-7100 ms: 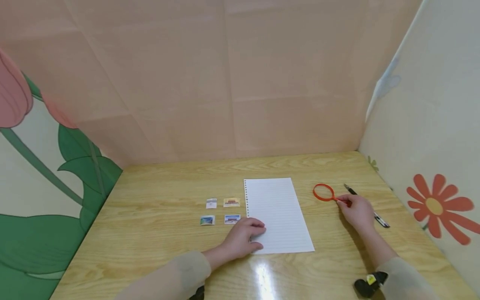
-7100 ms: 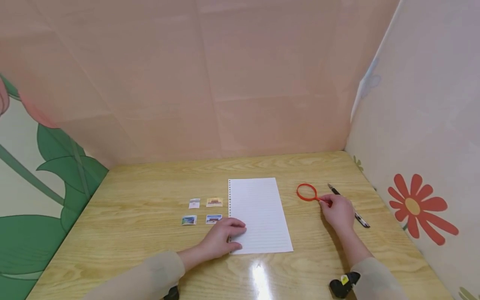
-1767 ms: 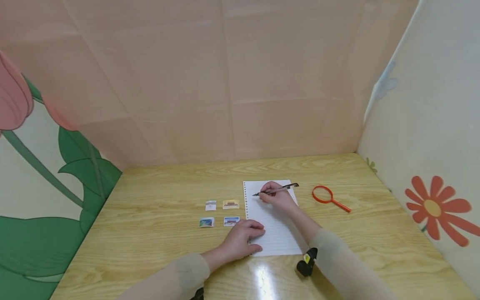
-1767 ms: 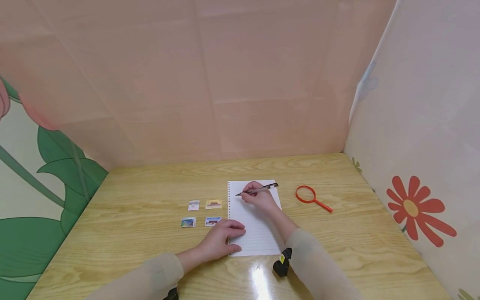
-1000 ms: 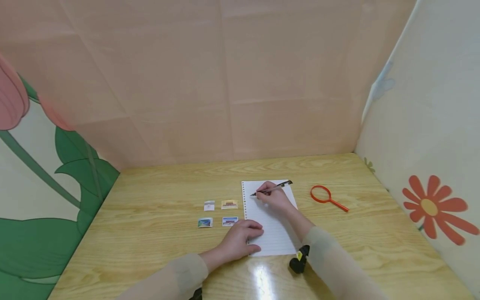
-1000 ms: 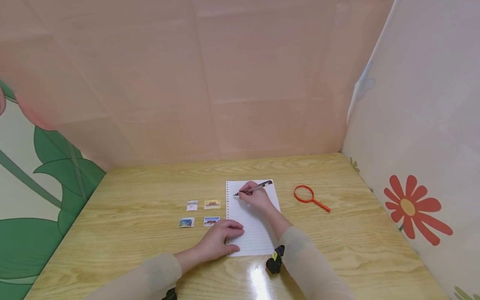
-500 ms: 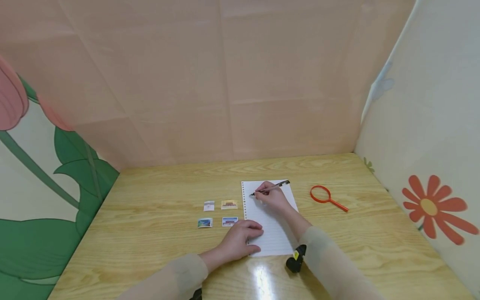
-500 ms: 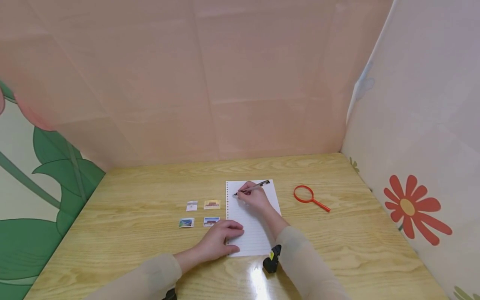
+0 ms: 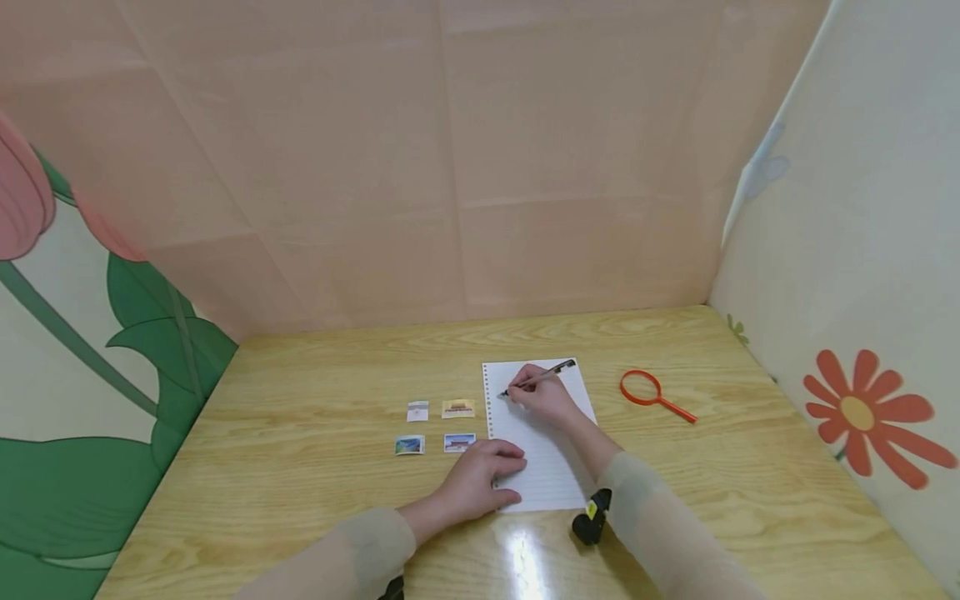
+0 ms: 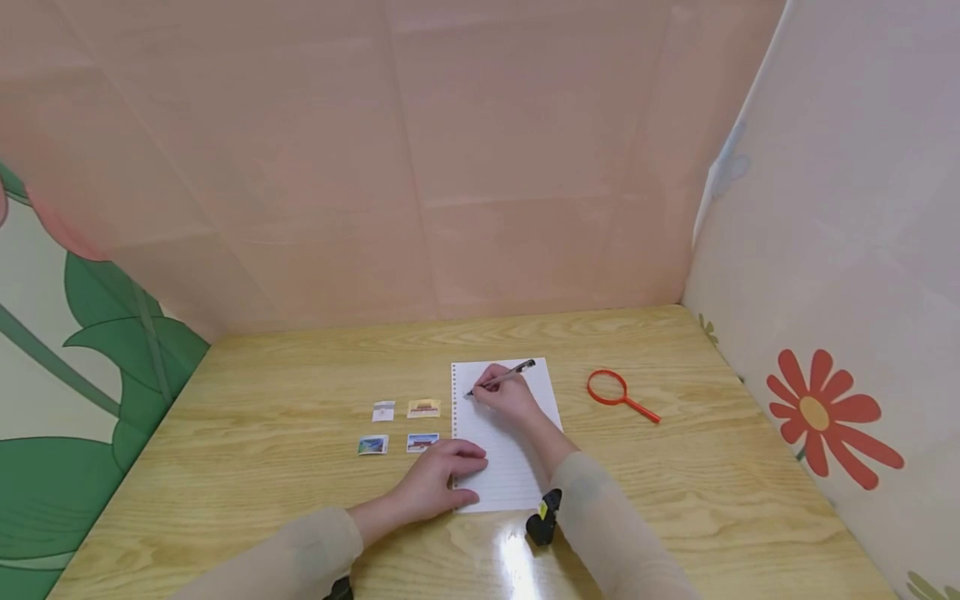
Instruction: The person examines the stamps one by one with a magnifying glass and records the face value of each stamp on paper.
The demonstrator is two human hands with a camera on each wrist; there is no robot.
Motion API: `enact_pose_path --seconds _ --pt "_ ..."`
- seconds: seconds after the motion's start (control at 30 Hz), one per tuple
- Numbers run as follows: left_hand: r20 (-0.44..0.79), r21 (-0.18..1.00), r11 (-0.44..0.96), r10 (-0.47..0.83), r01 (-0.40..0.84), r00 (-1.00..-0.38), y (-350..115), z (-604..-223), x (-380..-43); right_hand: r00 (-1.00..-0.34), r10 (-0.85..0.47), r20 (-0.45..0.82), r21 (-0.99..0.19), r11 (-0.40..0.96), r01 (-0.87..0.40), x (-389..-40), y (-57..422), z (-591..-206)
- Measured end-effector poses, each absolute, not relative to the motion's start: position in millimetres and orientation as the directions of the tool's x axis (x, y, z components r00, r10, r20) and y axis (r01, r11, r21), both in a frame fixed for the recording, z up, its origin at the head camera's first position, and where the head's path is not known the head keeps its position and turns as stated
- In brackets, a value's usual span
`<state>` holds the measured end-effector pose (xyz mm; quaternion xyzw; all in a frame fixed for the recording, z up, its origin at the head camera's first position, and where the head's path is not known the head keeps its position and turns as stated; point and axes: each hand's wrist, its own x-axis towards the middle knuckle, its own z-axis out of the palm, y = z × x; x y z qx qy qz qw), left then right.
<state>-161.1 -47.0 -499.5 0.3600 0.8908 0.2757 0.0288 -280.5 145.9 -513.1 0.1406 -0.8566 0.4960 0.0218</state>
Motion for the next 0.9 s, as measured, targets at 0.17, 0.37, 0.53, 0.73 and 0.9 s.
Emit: enact_pose_path --seconds 0.17,0.37,0.53,0.73,0.9 --pt "0.162 0.506 0.582 0.661 0.637 -0.733 -46.7 -500.4 -161.1 -0.942 -0.288 0.171 -0.848 0.444 -0.29 -278.4 148.3 -509.8" --pt "0.164 0.502 0.585 0.659 0.637 -0.734 -46.2 -500.9 -161.2 -0.926 -0.33 0.182 -0.837 0.442 -0.322 -277.1 150.1 -509.2" --pt "0.148 0.515 0.588 0.656 0.624 -0.74 -46.4 -502.0 -161.3 -0.937 -0.313 0.156 -0.865 0.415 -0.283 -276.8 151.6 -512.2" --pt "0.135 0.532 0.586 0.654 0.611 -0.745 -46.9 -499.7 -160.1 -0.964 -0.245 0.101 -0.902 0.386 -0.192 -274.4 153.1 -513.1" --pt "0.157 0.533 0.572 0.657 0.623 -0.737 -47.7 -498.1 -160.1 -0.965 -0.239 0.104 -0.894 0.403 -0.196 -272.8 153.5 -509.5"
